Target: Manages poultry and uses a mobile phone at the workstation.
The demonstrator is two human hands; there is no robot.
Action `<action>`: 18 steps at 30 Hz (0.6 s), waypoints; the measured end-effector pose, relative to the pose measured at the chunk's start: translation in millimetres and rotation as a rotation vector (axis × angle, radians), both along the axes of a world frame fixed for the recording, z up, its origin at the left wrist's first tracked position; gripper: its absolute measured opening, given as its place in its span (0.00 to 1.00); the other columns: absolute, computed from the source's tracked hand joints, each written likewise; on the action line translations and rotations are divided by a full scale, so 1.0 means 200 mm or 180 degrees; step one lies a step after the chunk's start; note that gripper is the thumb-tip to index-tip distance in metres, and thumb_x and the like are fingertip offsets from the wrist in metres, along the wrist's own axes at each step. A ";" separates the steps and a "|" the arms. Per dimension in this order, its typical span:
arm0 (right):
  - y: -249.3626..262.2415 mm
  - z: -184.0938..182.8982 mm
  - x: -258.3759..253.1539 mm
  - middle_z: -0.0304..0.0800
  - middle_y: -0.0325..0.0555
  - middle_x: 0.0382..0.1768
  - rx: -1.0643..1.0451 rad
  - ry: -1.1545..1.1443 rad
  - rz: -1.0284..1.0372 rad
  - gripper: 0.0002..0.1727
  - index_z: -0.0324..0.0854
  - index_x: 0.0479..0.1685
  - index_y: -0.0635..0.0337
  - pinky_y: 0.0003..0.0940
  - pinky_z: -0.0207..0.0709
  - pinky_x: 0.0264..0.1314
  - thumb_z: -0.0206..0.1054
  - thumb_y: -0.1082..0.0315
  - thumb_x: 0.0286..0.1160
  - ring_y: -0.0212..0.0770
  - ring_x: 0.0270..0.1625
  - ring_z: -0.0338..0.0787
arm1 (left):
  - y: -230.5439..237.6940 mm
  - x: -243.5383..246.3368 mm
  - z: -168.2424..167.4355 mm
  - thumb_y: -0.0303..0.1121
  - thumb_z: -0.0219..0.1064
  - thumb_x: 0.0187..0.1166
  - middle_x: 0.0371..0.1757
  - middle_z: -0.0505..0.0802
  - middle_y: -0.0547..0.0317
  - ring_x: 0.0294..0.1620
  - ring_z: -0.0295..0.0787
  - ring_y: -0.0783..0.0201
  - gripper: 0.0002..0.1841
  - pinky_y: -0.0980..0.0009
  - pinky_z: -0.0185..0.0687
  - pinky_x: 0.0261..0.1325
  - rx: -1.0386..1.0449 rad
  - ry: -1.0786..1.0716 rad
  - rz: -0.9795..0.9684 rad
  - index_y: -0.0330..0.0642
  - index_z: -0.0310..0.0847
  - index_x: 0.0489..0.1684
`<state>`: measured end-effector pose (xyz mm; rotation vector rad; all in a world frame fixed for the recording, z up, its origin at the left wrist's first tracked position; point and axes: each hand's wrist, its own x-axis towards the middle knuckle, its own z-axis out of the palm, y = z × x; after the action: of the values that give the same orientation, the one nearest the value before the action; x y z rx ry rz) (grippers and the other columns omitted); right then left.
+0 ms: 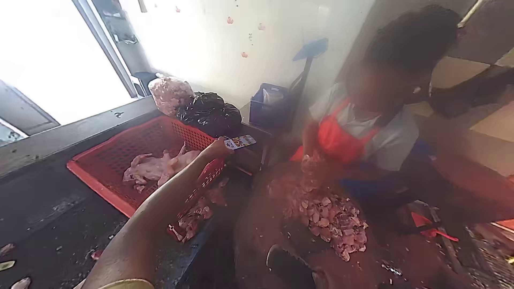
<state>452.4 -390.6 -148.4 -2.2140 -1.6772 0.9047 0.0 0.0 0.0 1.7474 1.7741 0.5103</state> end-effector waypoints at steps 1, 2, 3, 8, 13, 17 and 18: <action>0.03 0.04 -0.02 0.92 0.59 0.58 0.0090 0.0296 -0.0022 0.24 0.82 0.68 0.65 0.56 0.80 0.71 0.61 0.54 0.88 0.54 0.62 0.91 | -0.02 0.00 -0.01 0.46 0.81 0.66 0.62 0.88 0.33 0.65 0.87 0.41 0.41 0.40 0.79 0.70 0.0050 -0.0114 -0.0035 0.29 0.70 0.76; 0.06 0.05 -0.04 0.92 0.58 0.59 0.0125 0.0583 -0.0054 0.23 0.83 0.69 0.64 0.53 0.80 0.72 0.61 0.55 0.88 0.52 0.63 0.91 | -0.07 0.01 0.02 0.44 0.80 0.68 0.64 0.87 0.33 0.67 0.86 0.41 0.41 0.41 0.78 0.72 -0.0021 -0.0191 -0.0095 0.29 0.67 0.78; 0.10 0.03 -0.05 0.92 0.57 0.58 0.0149 0.0894 -0.0103 0.22 0.83 0.68 0.63 0.51 0.81 0.70 0.62 0.56 0.88 0.49 0.61 0.92 | -0.13 0.04 0.06 0.41 0.79 0.69 0.66 0.86 0.32 0.68 0.85 0.41 0.41 0.41 0.77 0.73 -0.0067 -0.0238 -0.0165 0.30 0.65 0.80; 0.27 0.17 -0.14 0.91 0.50 0.48 0.0339 0.2415 -0.0315 0.20 0.81 0.66 0.67 0.39 0.87 0.51 0.56 0.60 0.90 0.39 0.44 0.91 | -0.53 0.22 0.23 0.38 0.85 0.63 0.76 0.78 0.37 0.72 0.82 0.46 0.46 0.46 0.78 0.74 0.0115 0.0107 -0.1386 0.38 0.62 0.83; 0.30 0.44 -0.19 0.93 0.52 0.53 0.0137 0.3797 -0.0249 0.31 0.68 0.80 0.62 0.39 0.90 0.41 0.33 0.51 0.96 0.43 0.39 0.94 | -0.94 0.48 0.26 0.52 0.86 0.54 0.76 0.81 0.48 0.73 0.81 0.48 0.49 0.43 0.78 0.72 0.0207 0.0882 -0.2730 0.48 0.67 0.81; 0.24 0.51 -0.17 0.92 0.50 0.51 -0.0524 0.4014 0.0560 0.29 0.63 0.85 0.58 0.36 0.89 0.37 0.44 0.53 0.92 0.40 0.34 0.93 | -1.14 0.63 0.21 0.51 0.87 0.54 0.72 0.83 0.48 0.70 0.83 0.45 0.49 0.43 0.82 0.66 0.0155 0.1353 -0.3210 0.47 0.67 0.81; 0.22 0.52 -0.17 0.91 0.48 0.50 -0.0654 0.3917 0.0619 0.27 0.63 0.84 0.58 0.35 0.89 0.37 0.48 0.57 0.90 0.38 0.34 0.92 | -1.17 0.65 0.19 0.49 0.87 0.53 0.73 0.82 0.47 0.70 0.83 0.44 0.49 0.42 0.82 0.65 0.0140 0.1420 -0.3232 0.46 0.67 0.81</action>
<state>419.2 -347.4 -43.9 -1.0261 -1.1487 1.9656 129.4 -234.0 37.8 2.6056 0.8684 -0.2941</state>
